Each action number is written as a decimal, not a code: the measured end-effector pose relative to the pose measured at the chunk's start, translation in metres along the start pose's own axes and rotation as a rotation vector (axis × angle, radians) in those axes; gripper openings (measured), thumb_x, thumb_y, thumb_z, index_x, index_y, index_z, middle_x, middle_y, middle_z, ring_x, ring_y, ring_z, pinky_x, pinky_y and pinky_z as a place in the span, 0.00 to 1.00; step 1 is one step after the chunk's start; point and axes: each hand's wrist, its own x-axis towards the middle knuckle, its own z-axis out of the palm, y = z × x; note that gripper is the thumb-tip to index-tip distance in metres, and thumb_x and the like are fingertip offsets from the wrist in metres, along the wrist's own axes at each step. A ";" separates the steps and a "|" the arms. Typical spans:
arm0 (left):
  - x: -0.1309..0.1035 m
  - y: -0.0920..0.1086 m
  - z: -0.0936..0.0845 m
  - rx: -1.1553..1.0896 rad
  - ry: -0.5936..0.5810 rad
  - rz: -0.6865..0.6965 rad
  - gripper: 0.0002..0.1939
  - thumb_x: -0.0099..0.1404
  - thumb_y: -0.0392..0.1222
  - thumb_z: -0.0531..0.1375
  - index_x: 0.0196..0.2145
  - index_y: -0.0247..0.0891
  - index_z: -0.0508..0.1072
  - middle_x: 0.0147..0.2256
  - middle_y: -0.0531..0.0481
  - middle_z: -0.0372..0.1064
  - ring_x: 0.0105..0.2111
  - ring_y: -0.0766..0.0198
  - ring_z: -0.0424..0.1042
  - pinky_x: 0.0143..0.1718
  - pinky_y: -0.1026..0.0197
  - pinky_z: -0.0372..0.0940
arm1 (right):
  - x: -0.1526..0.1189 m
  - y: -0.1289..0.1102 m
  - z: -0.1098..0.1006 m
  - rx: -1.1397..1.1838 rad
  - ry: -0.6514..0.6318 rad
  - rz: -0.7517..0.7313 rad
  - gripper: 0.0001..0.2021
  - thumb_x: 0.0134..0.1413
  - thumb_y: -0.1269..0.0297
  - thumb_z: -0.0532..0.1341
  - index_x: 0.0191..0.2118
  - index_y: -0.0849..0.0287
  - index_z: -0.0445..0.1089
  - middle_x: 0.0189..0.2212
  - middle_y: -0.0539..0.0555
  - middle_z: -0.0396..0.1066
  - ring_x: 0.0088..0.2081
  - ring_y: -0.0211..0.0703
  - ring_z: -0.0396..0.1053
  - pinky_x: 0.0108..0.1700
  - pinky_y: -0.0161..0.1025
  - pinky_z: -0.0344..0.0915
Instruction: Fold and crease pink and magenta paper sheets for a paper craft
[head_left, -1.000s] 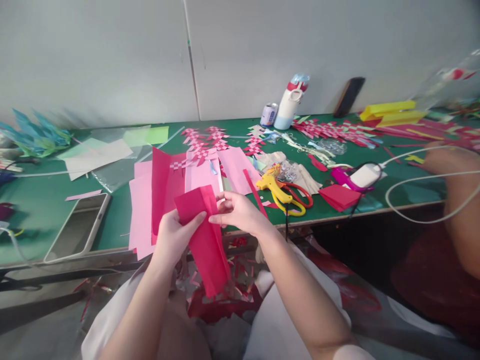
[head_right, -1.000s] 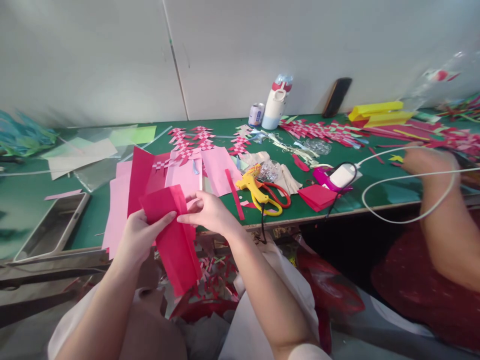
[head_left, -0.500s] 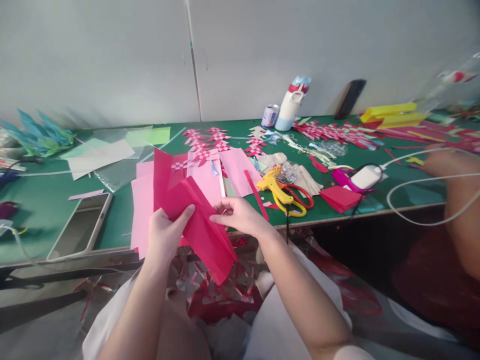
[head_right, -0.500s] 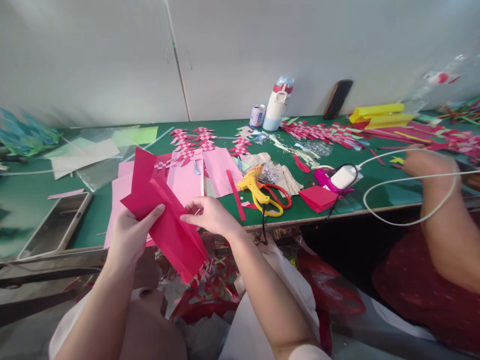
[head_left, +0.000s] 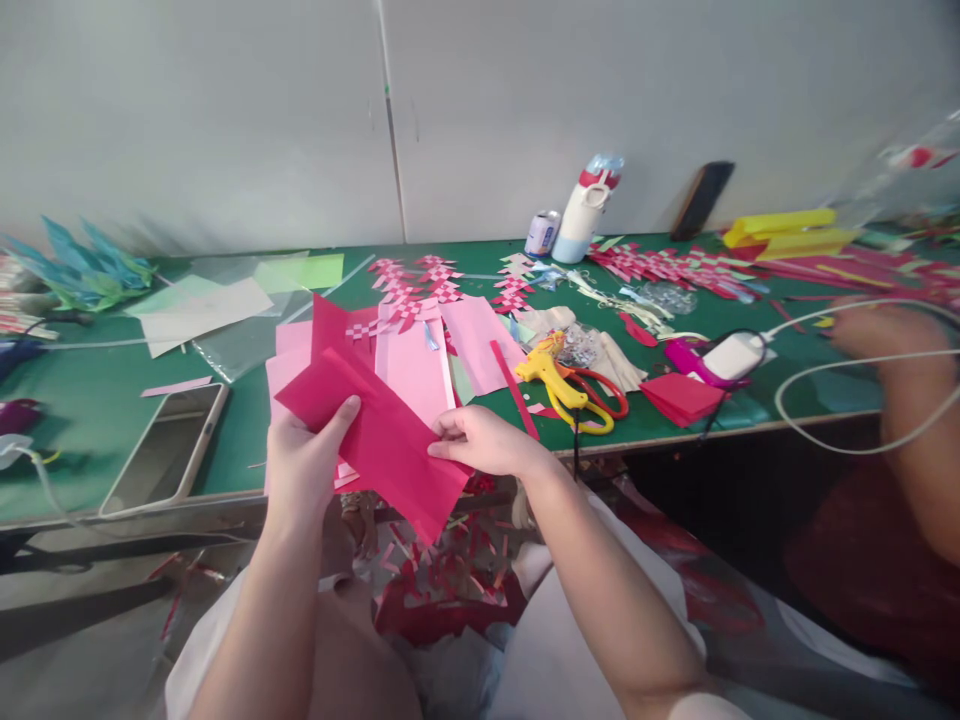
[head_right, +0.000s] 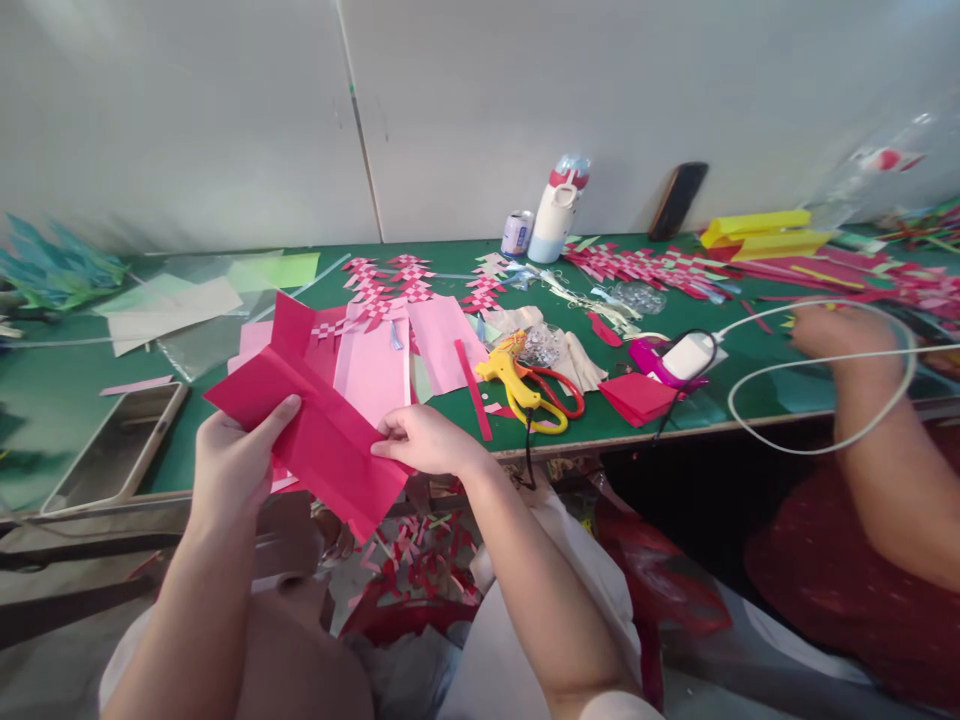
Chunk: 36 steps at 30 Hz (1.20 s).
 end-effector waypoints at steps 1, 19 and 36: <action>0.000 0.000 0.000 0.003 0.004 0.004 0.20 0.46 0.46 0.71 0.36 0.35 0.77 0.35 0.45 0.77 0.34 0.55 0.76 0.36 0.56 0.73 | 0.000 0.000 0.000 0.010 0.008 0.004 0.10 0.51 0.61 0.63 0.26 0.61 0.67 0.20 0.46 0.64 0.25 0.34 0.62 0.30 0.32 0.57; 0.006 0.007 -0.001 -0.176 0.057 -0.044 0.23 0.44 0.42 0.72 0.39 0.35 0.77 0.39 0.44 0.77 0.37 0.56 0.76 0.38 0.58 0.73 | 0.002 0.009 -0.016 0.276 0.353 0.110 0.09 0.45 0.65 0.67 0.35 0.61 0.73 0.31 0.53 0.76 0.33 0.40 0.73 0.41 0.39 0.67; 0.007 0.014 -0.006 -0.085 -0.135 -0.257 0.20 0.38 0.44 0.74 0.31 0.36 0.78 0.26 0.51 0.75 0.23 0.63 0.73 0.26 0.63 0.69 | -0.013 -0.002 -0.022 0.255 -0.263 0.116 0.17 0.46 0.56 0.68 0.38 0.64 0.73 0.28 0.53 0.75 0.29 0.37 0.72 0.32 0.33 0.68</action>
